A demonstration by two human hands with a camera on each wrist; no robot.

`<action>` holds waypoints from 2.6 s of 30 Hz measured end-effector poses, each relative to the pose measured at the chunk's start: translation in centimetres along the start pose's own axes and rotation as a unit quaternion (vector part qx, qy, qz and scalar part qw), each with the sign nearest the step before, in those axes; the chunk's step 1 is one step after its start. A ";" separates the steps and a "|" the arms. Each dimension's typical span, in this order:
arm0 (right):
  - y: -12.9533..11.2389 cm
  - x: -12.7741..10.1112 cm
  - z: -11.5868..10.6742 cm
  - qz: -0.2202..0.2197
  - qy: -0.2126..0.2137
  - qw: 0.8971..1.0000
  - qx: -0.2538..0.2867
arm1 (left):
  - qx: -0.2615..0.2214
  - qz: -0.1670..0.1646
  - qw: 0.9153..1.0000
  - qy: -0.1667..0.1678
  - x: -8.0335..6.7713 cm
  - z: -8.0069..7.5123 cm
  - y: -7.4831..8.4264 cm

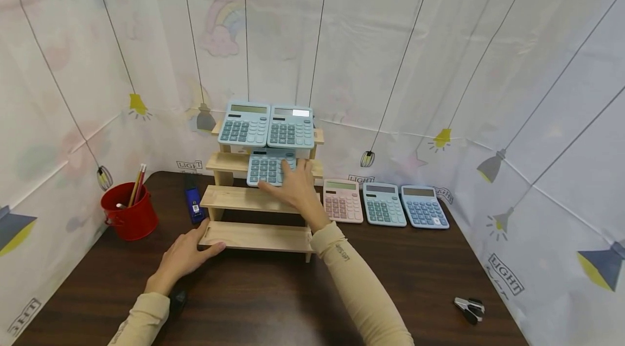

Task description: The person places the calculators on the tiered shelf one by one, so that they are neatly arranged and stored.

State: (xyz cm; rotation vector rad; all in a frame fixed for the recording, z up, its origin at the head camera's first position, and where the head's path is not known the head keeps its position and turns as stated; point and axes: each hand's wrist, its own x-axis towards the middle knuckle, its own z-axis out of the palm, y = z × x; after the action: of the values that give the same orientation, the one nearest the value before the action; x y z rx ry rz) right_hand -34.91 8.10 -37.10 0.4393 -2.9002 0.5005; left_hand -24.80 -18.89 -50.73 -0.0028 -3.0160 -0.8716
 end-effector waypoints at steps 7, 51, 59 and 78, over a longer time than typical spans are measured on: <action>-0.7 0.5 0.7 -0.032 0.012 0.999 -0.005 | 0.000 -0.002 1.000 -0.004 0.0 -0.1 0.0; -5.1 2.3 3.4 -0.039 0.055 0.996 -0.059 | 0.007 0.006 1.000 -0.001 0.1 -0.1 -0.2; -3.7 -0.4 3.0 -0.055 0.056 0.997 -0.001 | 0.008 -0.002 1.000 -0.007 0.1 -0.4 -0.5; 4.7 -5.0 0.5 0.038 0.066 0.993 0.095 | 0.001 -0.003 1.000 -0.011 0.0 -0.7 -0.4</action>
State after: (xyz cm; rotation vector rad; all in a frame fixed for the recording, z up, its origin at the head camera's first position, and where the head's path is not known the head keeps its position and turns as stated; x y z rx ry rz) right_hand -31.71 13.43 -40.03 0.3087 -2.7615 0.7902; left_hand -24.80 -19.56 -50.37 -0.0029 -3.0391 -0.8748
